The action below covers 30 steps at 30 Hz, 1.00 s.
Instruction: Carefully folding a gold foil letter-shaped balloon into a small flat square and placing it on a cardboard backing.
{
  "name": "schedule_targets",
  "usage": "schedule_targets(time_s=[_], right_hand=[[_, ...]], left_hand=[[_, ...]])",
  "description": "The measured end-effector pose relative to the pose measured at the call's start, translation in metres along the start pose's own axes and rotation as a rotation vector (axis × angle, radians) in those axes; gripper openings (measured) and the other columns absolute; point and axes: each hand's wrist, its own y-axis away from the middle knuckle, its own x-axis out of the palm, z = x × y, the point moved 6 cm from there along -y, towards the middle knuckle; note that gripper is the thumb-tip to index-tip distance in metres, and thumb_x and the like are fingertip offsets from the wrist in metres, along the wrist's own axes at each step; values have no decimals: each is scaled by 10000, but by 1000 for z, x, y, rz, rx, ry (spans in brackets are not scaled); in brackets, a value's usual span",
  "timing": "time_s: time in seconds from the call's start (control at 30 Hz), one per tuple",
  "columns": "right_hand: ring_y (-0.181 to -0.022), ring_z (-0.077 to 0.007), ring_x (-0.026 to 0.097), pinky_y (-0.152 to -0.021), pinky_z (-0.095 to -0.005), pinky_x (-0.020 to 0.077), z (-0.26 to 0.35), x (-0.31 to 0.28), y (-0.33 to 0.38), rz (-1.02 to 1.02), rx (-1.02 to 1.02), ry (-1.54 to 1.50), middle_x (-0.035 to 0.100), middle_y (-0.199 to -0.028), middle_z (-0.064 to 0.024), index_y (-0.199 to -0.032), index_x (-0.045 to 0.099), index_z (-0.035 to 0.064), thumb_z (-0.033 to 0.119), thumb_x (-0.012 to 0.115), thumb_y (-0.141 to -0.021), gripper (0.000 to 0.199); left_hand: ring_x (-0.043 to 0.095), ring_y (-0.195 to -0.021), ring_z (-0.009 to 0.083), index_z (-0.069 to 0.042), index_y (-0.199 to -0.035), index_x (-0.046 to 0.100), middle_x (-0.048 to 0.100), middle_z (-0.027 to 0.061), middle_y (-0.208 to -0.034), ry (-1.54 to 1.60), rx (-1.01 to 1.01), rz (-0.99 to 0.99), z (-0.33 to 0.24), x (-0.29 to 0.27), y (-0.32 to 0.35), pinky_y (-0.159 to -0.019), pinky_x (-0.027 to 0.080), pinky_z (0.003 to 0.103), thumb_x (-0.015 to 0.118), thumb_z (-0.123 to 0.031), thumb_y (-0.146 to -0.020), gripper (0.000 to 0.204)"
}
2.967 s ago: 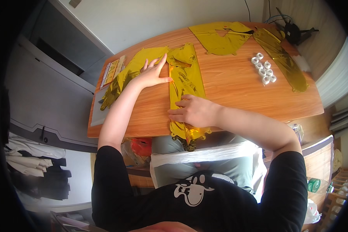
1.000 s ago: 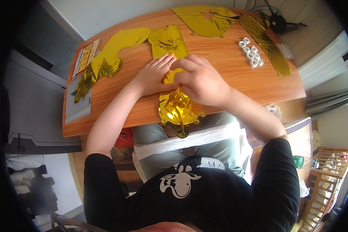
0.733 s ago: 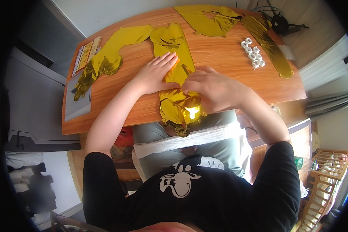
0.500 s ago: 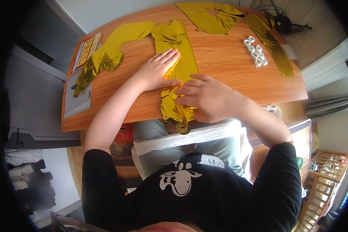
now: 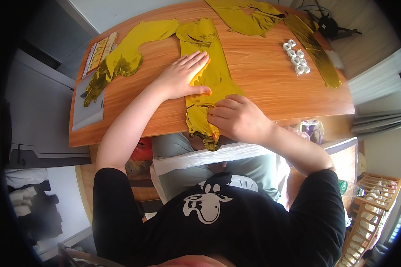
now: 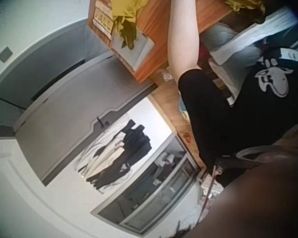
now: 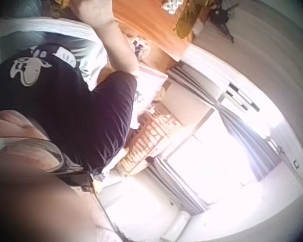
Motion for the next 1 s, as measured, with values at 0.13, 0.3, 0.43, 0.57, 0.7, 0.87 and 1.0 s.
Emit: schedule_targets(time_s=[0.13,0.3,0.43,0.57,0.7,0.87,1.0], right_hand=[[-1117,-279,659,-982,-424,509,-2,-3,1,15,87,-181,707,-1186,-73,-1173,720,68,181,759,-773,418],[-1173,-341,615,-1015,-461,466,-7,-9,1,76,96,-309,686,-1219,-141,-1218,710,30,312,670,-898,428],[-1100,-354,629,-966,-464,480,-24,-1,-2,50,212,-509,701,-1169,-157,-1096,754,20,317,617,-986,345],[-923,-290,681,-822,-390,543,-23,5,-18,43,353,-413,733,-977,-73,-892,771,69,94,772,-844,54],[-943,-287,676,-846,-398,542,-19,10,-16,-19,271,-337,708,-987,-69,-942,777,74,139,809,-804,156],[-984,-287,666,-866,-401,543,-16,8,-13,4,219,-331,686,-1060,-76,-1018,778,66,172,836,-775,272],[-1032,-283,655,-891,-402,546,-10,7,-12,43,171,-308,680,-1088,-81,-1094,761,54,176,838,-764,361]], left_hand=[[233,-1566,296,-51,-1625,251,265,144,-1687,5,6,-14,-1,-1,0,-1278,210,433,475,-833,-885,1099],[233,-1565,297,-55,-1626,251,265,144,-1687,0,12,-16,0,-1,1,-1279,209,433,480,-830,-886,1096],[229,-1567,294,-62,-1629,246,257,136,-1691,3,-4,8,-2,-2,-1,-1281,204,432,487,-831,-880,1100],[227,-1567,291,-66,-1631,241,251,128,-1695,-1,-8,17,1,0,1,-1283,200,430,490,-829,-879,1100],[246,-1561,294,-49,-1616,275,277,141,-1682,0,3,-19,0,1,-1,-1280,214,422,467,-852,-870,1113],[264,-1555,298,-31,-1599,312,305,158,-1669,14,17,-50,-1,-3,0,-1278,221,420,445,-880,-857,1136],[223,-1568,288,-78,-1634,237,246,122,-1697,16,-7,7,-1,-3,1,-1284,197,428,510,-799,-894,1068]])
